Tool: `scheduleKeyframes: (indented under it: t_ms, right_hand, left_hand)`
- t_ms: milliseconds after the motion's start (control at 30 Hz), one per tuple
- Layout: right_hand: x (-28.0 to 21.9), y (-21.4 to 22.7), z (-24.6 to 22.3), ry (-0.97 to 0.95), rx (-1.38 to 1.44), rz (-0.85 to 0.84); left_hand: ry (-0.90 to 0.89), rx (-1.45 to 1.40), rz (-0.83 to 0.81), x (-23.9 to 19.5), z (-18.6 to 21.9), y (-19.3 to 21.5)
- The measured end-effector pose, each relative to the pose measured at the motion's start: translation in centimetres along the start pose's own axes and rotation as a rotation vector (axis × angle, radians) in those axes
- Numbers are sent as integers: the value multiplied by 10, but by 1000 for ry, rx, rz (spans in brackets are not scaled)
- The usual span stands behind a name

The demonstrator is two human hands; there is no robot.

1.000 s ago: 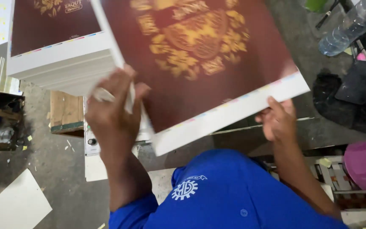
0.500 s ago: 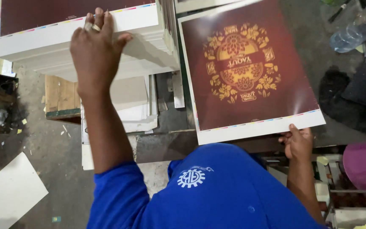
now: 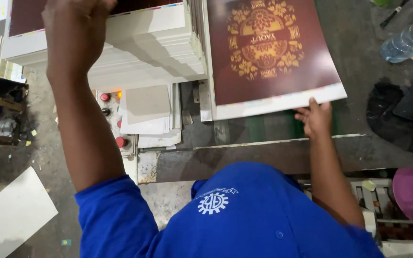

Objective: Organizing and stacking printed sheets in a print shop finishing area.

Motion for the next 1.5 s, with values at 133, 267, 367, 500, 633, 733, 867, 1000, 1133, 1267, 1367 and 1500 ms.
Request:
scheduleKeyframes:
  t_ms: [133, 267, 367, 500, 633, 733, 867, 1000, 1133, 1267, 1367, 1500]
  right_hand:
    - [15, -13, -7, -152, 39, -39]
    - [-47, -63, -21, -192, -142, -61]
    - [-99, -125, -42, -128, -239, -217]
    - [-188, -218, -111, 201, -319, -624]
    - [-210, -229, -122, 211, 40, -921]
    - [-190, -198, -117, 29, 234, -610]
    - [-174, -127, -109, 89, 195, -318]
    - [-146, -43, -68, 124, 200, -212]
    - [-135, 16, -28, 62, 241, -214]
    - [-132, 61, 7, 9, 199, -116]
    - [-130, 75, 24, -12, 113, -44]
    - [-126, 66, 34, -57, 25, 8]
  left_hand:
    - [17, 199, 75, -16, -7, -4]
    - [46, 238, 209, -15, 40, 4]
    - [-22, 92, 283, 0, 112, -4]
    - [-67, -171, 88, 26, 206, -24]
    - [-141, -207, 16, 36, 248, -24]
    - [-165, -265, -47, 37, 242, 0]
    - [8, -189, 3, 14, 181, 21]
    - [337, -44, -89, -24, 87, -22]
    - [130, 296, -156, -38, 49, -51]
    - [188, 214, -360, -50, 20, -77]
    - [204, 186, -500, -44, 6, -73]
    - [259, 294, -935, 17, 20, -28]
Point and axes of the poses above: each hand's wrist, its own x-axis towards the middle knuckle, its own y-axis out of the back of the hand, z = x × y, the point moved 6 cm from there along x, towards the middle knuckle, and after that the axes turned 14 degrees about -y, right-handed, at the moved point
